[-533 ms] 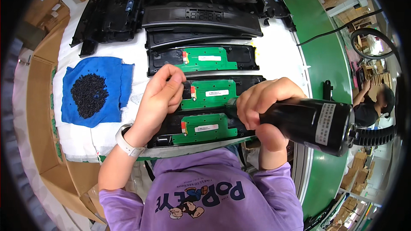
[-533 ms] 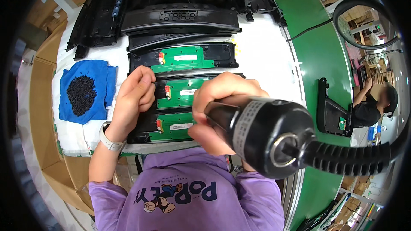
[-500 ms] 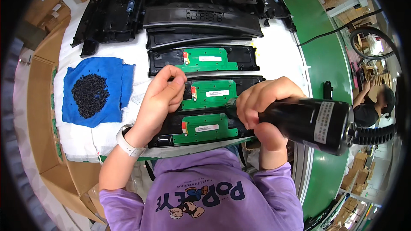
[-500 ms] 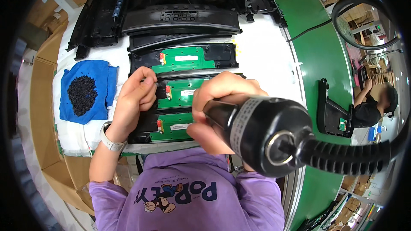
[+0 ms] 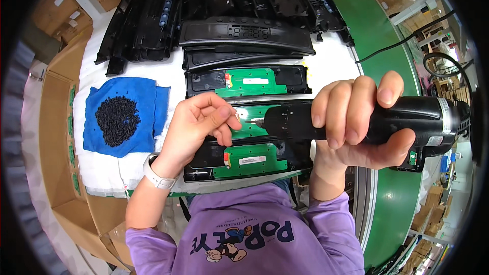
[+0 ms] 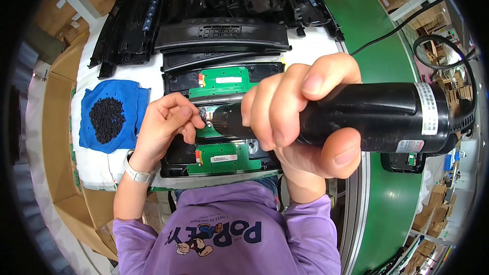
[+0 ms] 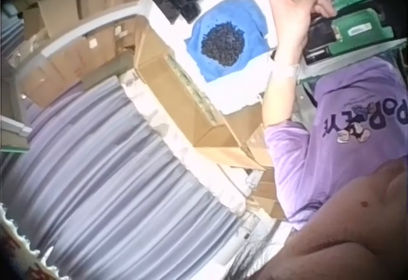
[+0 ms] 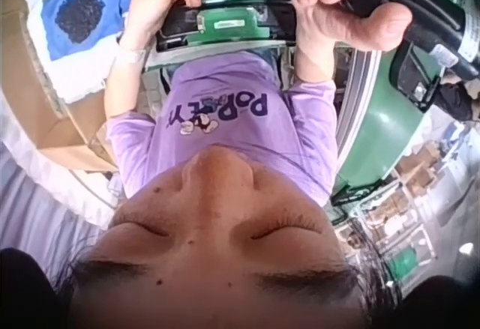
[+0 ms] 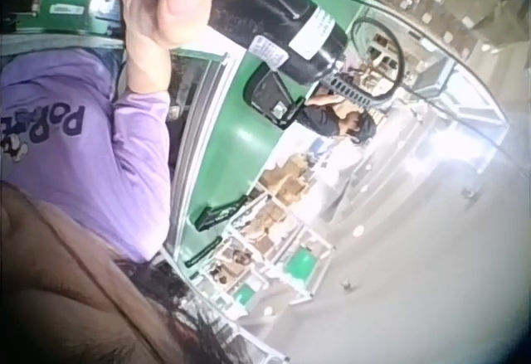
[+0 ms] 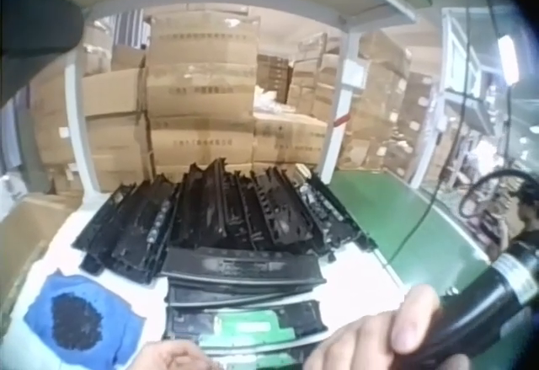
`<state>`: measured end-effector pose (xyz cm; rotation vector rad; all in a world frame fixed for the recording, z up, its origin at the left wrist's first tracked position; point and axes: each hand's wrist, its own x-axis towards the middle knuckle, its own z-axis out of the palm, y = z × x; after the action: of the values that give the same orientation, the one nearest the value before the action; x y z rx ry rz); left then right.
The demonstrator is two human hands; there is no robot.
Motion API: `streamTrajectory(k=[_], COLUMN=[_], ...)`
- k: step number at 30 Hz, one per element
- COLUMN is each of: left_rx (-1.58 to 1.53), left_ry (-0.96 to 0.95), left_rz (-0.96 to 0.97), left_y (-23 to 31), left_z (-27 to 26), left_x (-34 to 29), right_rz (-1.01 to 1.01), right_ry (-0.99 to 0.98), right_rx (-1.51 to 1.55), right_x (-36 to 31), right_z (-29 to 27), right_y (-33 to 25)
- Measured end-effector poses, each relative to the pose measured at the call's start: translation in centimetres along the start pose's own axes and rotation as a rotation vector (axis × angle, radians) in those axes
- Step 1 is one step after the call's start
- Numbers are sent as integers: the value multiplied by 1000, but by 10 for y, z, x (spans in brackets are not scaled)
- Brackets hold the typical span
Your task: Assembling electronic circuit boards onto plastic toner cartridge housings and securing them with an electric screwdriver.
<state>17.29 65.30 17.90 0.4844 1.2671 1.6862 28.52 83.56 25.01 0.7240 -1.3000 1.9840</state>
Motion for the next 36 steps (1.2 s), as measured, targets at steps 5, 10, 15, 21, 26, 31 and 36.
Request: streamTrajectory(k=[5, 10, 15, 21, 26, 31, 36], left_rx=[64, 100, 101, 125, 135, 212, 11], left_ry=[-9, 22, 11, -26, -64, 111, 172], left_rz=[73, 31, 4, 27, 43, 192, 246], left_y=[-2, 0, 1, 1, 5, -2, -5], left_z=[4, 6, 6, 4, 6, -3, -14], left_x=[-2, -5, -5, -6, -9, -3, 1], right_rz=[-45, -29, 15, 57, 94, 201, 373], right_ry=[-4, 5, 20, 94, 266, 213, 147], right_rx=[37, 60, 92, 130, 188, 7, -267], right_x=[-2, -3, -8, -7, -2, -9, -22], right_z=[-1, -1, -1, 3, 6, 21, 48], right_y=[6, 9, 9, 11, 15, 27, 35])
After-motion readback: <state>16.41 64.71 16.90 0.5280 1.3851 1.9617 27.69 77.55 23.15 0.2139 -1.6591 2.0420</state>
